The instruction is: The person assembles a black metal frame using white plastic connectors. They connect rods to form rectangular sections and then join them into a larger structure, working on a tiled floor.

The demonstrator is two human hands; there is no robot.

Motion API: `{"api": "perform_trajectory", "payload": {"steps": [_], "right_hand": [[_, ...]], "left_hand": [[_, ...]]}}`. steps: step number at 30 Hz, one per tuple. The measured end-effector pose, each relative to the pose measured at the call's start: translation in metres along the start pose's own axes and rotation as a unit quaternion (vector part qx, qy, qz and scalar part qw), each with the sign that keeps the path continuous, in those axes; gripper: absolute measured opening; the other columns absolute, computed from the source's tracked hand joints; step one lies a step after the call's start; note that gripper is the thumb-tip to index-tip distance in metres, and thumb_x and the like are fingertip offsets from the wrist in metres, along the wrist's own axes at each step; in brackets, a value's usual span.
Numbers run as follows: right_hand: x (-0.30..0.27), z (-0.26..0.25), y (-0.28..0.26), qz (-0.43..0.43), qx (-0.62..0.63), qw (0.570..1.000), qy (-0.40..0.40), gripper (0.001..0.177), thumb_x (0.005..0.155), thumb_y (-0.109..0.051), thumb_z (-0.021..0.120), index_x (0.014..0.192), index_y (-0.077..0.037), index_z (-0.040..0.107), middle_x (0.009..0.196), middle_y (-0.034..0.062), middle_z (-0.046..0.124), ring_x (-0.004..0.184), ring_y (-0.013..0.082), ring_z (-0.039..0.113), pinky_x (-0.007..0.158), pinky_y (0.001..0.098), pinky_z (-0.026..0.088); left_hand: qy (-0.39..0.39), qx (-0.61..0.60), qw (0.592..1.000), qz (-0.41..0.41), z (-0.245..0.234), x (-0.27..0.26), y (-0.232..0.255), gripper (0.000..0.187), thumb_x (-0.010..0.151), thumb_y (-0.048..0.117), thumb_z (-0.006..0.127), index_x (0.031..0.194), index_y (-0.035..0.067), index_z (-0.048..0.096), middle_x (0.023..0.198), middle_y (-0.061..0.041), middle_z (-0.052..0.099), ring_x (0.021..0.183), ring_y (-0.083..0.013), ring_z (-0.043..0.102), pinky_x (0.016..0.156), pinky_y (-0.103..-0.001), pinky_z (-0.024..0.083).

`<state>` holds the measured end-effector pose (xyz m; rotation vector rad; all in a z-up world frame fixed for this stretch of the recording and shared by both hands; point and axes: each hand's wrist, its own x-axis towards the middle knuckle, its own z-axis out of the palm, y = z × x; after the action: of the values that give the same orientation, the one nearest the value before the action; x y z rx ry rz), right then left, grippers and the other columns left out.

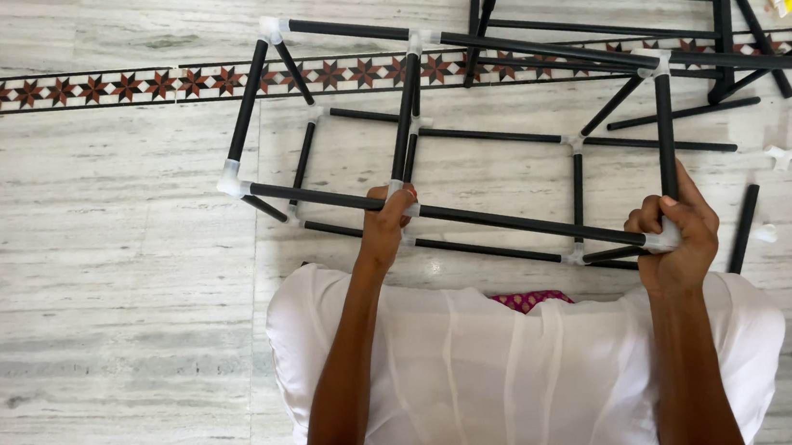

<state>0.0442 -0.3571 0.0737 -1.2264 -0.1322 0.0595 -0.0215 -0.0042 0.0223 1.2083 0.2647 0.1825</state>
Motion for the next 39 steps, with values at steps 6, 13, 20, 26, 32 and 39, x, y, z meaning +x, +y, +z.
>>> {"api": "perform_trajectory", "payload": {"steps": [6,13,20,26,32,39], "right_hand": [[-0.001,-0.001,0.000,-0.007,-0.006,1.000,-0.002,0.066,0.100,-0.009,0.038,0.164,0.009,0.039,0.064,-0.0007,0.032,0.058,0.0110,0.030,0.060,0.0293,0.031],[0.003,0.000,0.004,0.007,-0.009,1.000,0.013,0.064,0.100,-0.008,0.041,0.161,0.010,0.040,0.065,0.0001,0.036,0.060,0.0104,0.034,0.059,0.0280,0.034],[0.009,-0.029,0.010,0.016,-0.116,0.991,0.069,0.042,0.110,-0.017,0.050,0.142,0.008,0.061,0.078,0.0036,0.058,0.069,0.0110,0.049,0.067,0.0264,0.042],[0.010,-0.062,0.017,-0.148,-0.180,0.954,0.191,0.025,0.116,-0.019,0.057,0.103,-0.001,0.068,0.080,0.0066,0.062,0.062,0.0110,0.051,0.056,0.0260,0.041],[-0.024,-0.039,0.009,-0.416,-0.255,0.873,0.033,0.039,0.106,-0.024,0.056,0.072,-0.005,0.056,0.063,0.0007,0.056,0.047,0.0075,0.046,0.042,0.0230,0.034],[-0.009,0.010,0.003,-0.482,-0.430,0.761,-0.064,0.036,0.106,-0.019,0.060,0.072,-0.007,0.061,0.064,0.0076,0.060,0.056,0.0162,0.053,0.051,0.0305,0.038]], "left_hand": [[-0.002,0.009,1.000,-0.008,0.002,0.001,0.000,0.025,0.089,0.010,0.054,0.065,0.005,0.055,0.057,0.006,0.039,0.053,-0.0061,0.027,0.050,-0.029,0.022],[0.002,0.032,0.999,-0.022,-0.004,0.000,0.009,0.029,0.090,0.011,0.054,0.061,0.010,0.049,0.056,0.007,0.034,0.052,-0.0057,0.024,0.048,-0.029,0.019],[-0.129,0.280,0.949,-0.064,-0.034,-0.002,0.032,0.023,0.090,0.031,0.072,0.101,0.011,0.065,0.091,-0.004,0.064,0.090,-0.0165,0.058,0.076,-0.030,0.045],[-0.079,0.379,0.922,-0.013,-0.086,0.011,0.010,0.049,0.084,0.003,0.064,0.131,0.013,0.061,0.139,-0.008,0.062,0.136,-0.0261,0.052,0.109,-0.038,0.042],[0.046,0.320,0.946,-0.021,-0.084,0.053,-0.042,0.032,0.095,0.007,0.059,0.128,0.007,0.062,0.123,-0.010,0.072,0.111,-0.0271,0.072,0.093,-0.039,0.058],[-0.070,0.544,0.831,-0.095,-0.068,0.057,-0.066,0.073,0.081,0.010,0.077,0.147,0.020,0.047,0.123,-0.014,0.067,0.109,-0.0327,0.067,0.090,-0.043,0.054]]}}
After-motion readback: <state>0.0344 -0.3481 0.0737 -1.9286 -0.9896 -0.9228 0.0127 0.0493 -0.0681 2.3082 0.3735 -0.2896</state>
